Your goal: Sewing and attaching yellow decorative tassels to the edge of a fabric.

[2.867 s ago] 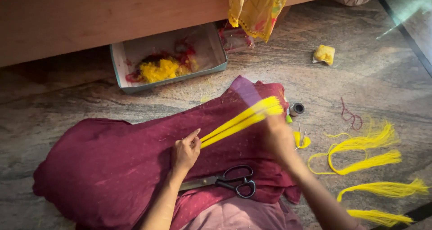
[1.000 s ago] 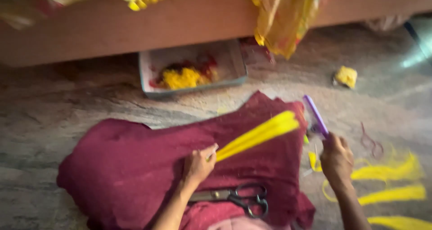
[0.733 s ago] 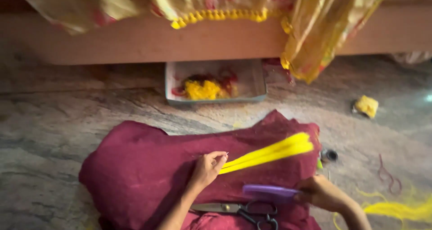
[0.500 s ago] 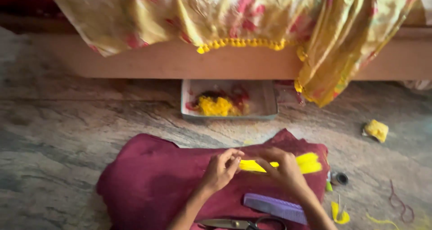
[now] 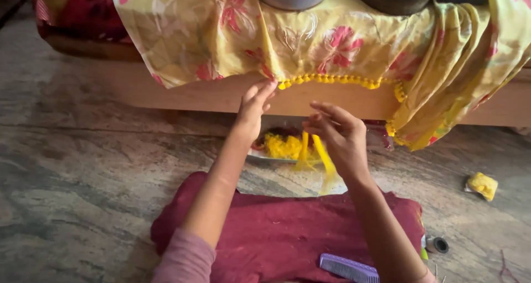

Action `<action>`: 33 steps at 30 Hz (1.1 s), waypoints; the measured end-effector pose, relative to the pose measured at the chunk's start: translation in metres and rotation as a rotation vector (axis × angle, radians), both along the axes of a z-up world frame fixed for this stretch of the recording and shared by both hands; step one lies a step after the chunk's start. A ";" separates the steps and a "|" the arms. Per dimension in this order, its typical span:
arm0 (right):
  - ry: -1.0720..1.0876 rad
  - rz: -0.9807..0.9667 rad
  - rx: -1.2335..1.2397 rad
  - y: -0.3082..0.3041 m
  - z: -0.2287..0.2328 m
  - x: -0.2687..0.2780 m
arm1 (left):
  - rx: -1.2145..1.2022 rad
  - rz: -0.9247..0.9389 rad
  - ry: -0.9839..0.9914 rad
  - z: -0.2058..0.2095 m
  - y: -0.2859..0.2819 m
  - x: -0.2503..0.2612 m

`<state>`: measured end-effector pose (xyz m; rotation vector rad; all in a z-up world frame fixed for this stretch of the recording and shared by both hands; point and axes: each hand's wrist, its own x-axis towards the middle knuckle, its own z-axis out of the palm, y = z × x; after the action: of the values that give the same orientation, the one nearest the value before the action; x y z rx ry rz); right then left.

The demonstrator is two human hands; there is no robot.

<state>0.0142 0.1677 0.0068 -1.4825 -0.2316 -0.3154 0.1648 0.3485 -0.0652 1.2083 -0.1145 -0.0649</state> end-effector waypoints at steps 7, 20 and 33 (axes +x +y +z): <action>0.306 -0.067 0.042 0.007 -0.036 0.041 | -0.160 -0.145 0.029 0.000 -0.010 0.023; 0.350 0.194 0.660 0.018 -0.063 0.096 | -0.094 -0.116 -0.139 0.000 -0.003 0.000; 0.394 0.098 0.399 0.036 -0.080 0.085 | -0.360 -0.146 -0.075 0.016 0.002 0.003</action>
<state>0.0988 0.2036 -0.0732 -1.1046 0.0736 0.0161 0.1680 0.3508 -0.0495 0.8417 -0.2687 -0.1219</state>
